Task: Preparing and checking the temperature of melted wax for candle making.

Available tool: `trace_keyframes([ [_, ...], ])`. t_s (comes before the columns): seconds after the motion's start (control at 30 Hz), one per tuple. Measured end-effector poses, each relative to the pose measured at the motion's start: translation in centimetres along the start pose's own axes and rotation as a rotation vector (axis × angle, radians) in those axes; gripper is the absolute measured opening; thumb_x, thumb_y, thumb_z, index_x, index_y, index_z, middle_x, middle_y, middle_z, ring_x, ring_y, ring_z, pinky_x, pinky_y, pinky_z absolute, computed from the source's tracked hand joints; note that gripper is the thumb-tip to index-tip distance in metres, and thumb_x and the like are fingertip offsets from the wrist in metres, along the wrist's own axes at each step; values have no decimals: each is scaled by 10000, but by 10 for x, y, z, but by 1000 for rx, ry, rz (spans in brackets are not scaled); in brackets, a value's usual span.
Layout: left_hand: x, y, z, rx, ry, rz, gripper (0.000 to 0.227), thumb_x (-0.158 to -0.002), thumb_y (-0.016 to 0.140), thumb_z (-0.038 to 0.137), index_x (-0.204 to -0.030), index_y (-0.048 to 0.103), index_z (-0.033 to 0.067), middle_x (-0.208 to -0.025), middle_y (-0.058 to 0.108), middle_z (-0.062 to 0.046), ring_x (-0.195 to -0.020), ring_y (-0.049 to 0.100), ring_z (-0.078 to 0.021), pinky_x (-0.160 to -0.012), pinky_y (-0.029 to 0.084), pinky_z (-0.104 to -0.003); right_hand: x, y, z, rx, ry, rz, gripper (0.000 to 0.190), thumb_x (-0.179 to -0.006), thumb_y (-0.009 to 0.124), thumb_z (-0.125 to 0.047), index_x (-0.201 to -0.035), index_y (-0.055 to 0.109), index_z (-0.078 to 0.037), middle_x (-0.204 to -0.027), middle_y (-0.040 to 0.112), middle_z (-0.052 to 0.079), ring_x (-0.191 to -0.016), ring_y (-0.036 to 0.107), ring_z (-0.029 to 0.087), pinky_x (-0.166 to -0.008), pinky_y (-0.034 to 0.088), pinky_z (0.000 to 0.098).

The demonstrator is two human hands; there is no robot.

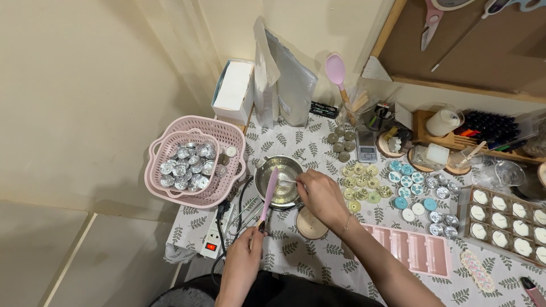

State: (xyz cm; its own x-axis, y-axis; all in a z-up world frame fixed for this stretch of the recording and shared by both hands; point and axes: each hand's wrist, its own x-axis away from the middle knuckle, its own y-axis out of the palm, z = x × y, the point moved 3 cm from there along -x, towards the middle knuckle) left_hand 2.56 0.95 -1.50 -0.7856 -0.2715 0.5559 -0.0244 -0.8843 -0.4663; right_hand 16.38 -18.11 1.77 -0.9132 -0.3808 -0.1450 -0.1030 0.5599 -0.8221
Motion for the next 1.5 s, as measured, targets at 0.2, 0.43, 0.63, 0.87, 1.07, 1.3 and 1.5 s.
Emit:
trace_keyframes([
  [0.2, -5, 0, -12, 97, 27, 11, 350, -986, 522, 313, -1094, 764, 84, -558, 580, -68, -490, 568, -150, -506, 462, -331, 4, 5, 7, -1, 41, -3, 166, -874, 678, -103, -1001, 742, -18, -915, 701, 140, -803, 695, 327, -744, 558, 427],
  [0.43, -10, 1, -18, 132, -10, 4, 337, -990, 533, 309, -1080, 768, 85, -557, 592, -44, -490, 553, -121, -501, 451, -301, 11, -4, 14, 11, 33, 83, 149, -870, 682, -93, -977, 751, -15, -870, 704, 143, -772, 687, 314, -718, 548, 426],
  [0.63, -14, 7, -28, 460, -168, -178, 336, -1031, 502, 300, -1070, 734, 60, -583, 442, 10, -429, 406, -85, -381, 312, -281, 13, -12, 14, -85, 102, 225, 204, -902, 648, -88, -1061, 741, 1, -925, 726, 140, -697, 675, 252, -685, 544, 399],
  [0.87, -9, 3, -20, 574, -205, -272, 401, -1036, 464, 341, -1071, 733, 47, -582, 396, 15, -406, 377, -74, -365, 303, -261, 21, 2, 18, -424, 250, 152, 205, -928, 606, -62, -1076, 729, 10, -949, 721, 106, -778, 675, 184, -734, 532, 316],
  [1.07, -3, 2, -14, 639, -281, -298, 418, -1042, 463, 374, -1070, 699, 30, -587, 384, 23, -415, 340, -64, -367, 273, -253, 24, 5, 17, -612, 306, 200, 228, -920, 584, -53, -1085, 731, 6, -968, 729, 99, -829, 697, 155, -757, 550, 287],
  [1.3, -6, 1, -16, 668, -318, -322, 402, -1037, 465, 367, -1084, 690, 38, -590, 400, 15, -418, 324, -64, -366, 261, -252, 29, 22, 31, -756, 298, 126, 302, -933, 580, -35, -1170, 767, -23, -998, 735, 78, -804, 640, 118, -708, 524, 261],
  [1.5, -7, 0, -20, 738, -340, -366, 395, -1042, 451, 380, -1093, 652, 44, -598, 412, 10, -411, 278, -54, -356, 217, -243, 28, 43, 43, -768, 482, 135, 277, -932, 592, -16, -1130, 786, -23, -973, 734, 50, -706, 588, 99, -599, 466, 238],
])
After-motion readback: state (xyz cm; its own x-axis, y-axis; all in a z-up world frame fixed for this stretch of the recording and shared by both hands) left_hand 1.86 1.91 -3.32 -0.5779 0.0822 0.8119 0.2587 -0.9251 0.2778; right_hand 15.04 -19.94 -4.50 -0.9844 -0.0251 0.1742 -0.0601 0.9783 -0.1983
